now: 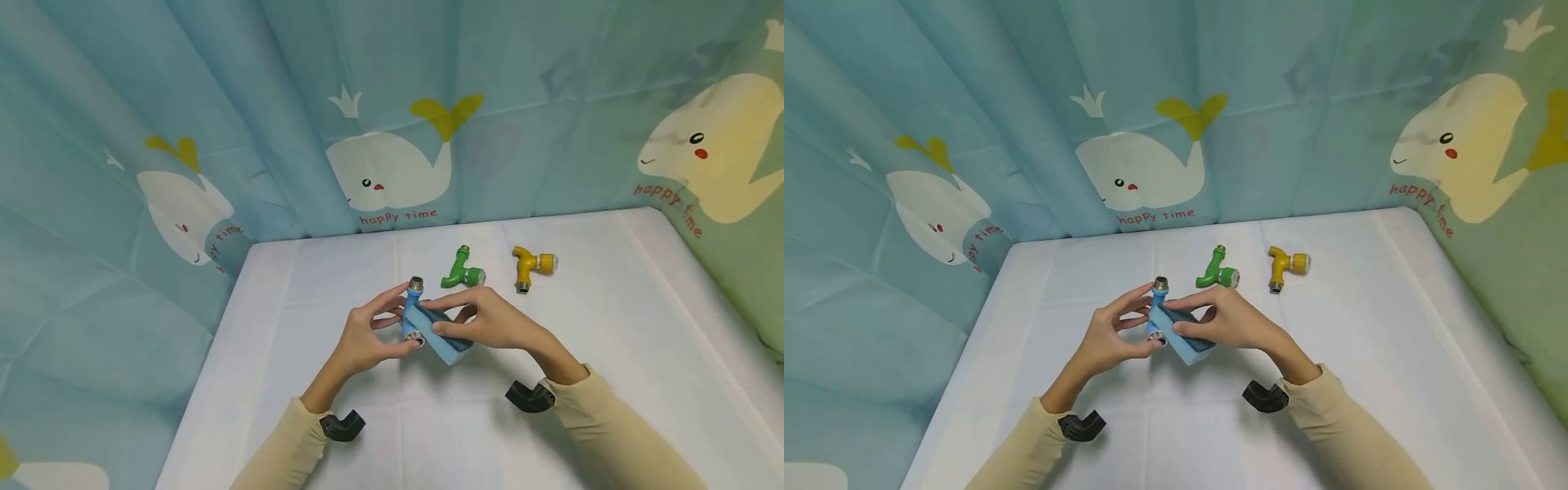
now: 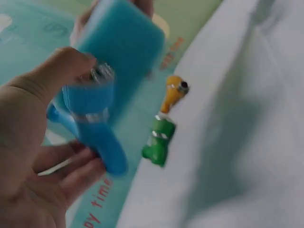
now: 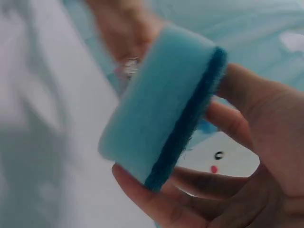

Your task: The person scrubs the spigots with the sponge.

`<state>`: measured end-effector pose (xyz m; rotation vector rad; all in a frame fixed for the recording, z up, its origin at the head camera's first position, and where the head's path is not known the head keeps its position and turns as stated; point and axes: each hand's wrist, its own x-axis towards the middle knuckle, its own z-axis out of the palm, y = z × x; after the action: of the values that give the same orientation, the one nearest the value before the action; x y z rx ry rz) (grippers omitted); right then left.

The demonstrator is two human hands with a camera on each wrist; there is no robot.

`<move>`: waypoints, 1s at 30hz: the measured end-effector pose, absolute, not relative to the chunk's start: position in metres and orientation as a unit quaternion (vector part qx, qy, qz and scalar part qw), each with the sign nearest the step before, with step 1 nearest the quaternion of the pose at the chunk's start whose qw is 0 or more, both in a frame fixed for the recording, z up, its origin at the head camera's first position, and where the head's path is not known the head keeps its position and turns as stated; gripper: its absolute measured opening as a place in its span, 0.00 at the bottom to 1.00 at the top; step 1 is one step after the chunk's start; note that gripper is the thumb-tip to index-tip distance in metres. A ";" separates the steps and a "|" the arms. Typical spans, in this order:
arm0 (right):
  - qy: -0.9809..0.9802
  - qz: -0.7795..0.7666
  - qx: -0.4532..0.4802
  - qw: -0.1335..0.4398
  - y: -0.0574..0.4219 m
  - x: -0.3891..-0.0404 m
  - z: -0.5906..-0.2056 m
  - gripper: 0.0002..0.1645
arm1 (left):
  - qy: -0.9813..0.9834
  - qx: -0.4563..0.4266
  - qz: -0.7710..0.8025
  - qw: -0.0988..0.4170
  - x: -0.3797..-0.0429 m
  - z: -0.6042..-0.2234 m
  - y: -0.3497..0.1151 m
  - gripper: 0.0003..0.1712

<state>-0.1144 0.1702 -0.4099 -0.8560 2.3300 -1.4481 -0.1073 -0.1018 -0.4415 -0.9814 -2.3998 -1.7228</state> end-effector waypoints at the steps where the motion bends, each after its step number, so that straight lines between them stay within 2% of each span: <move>1: 0.804 -0.496 -0.298 0.135 0.168 -0.115 -0.410 0.27 | -0.774 -0.319 -0.547 0.022 -0.107 -0.442 -0.102 0.50; 6: 0.813 -0.510 -0.245 0.136 0.165 -0.115 -0.413 0.25 | -0.784 -0.328 -0.525 0.044 -0.108 -0.445 -0.102 0.51; 11: 0.793 -0.559 -0.167 0.174 0.157 -0.114 -0.415 0.26 | -0.786 -0.336 -0.514 0.075 -0.109 -0.445 -0.101 0.51; 14: 0.813 -0.535 -0.163 0.159 0.156 -0.114 -0.416 0.26 | -0.784 -0.331 -0.520 0.076 -0.109 -0.444 -0.101 0.51; 19: 0.802 -0.550 -0.178 0.149 0.160 -0.116 -0.413 0.25 | -0.769 -0.313 -0.556 0.033 -0.111 -0.442 -0.103 0.51; 22: 0.790 -0.551 -0.222 0.151 0.159 -0.117 -0.412 0.26 | -0.730 -0.279 -0.624 -0.013 -0.111 -0.440 -0.106 0.50; 27: 0.817 -0.524 -0.232 0.067 0.156 -0.113 -0.412 0.26 | -0.610 -0.194 -0.762 -0.095 -0.110 -0.443 -0.108 0.49; 30: 0.822 -0.519 -0.232 0.010 0.147 -0.109 -0.412 0.26 | -0.552 -0.152 -0.813 -0.110 -0.109 -0.443 -0.102 0.48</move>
<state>-0.1089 0.1474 -0.4123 -0.7250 2.5681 -1.6211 -0.1090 -0.1021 -0.4434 -0.5155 -1.8660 -2.7481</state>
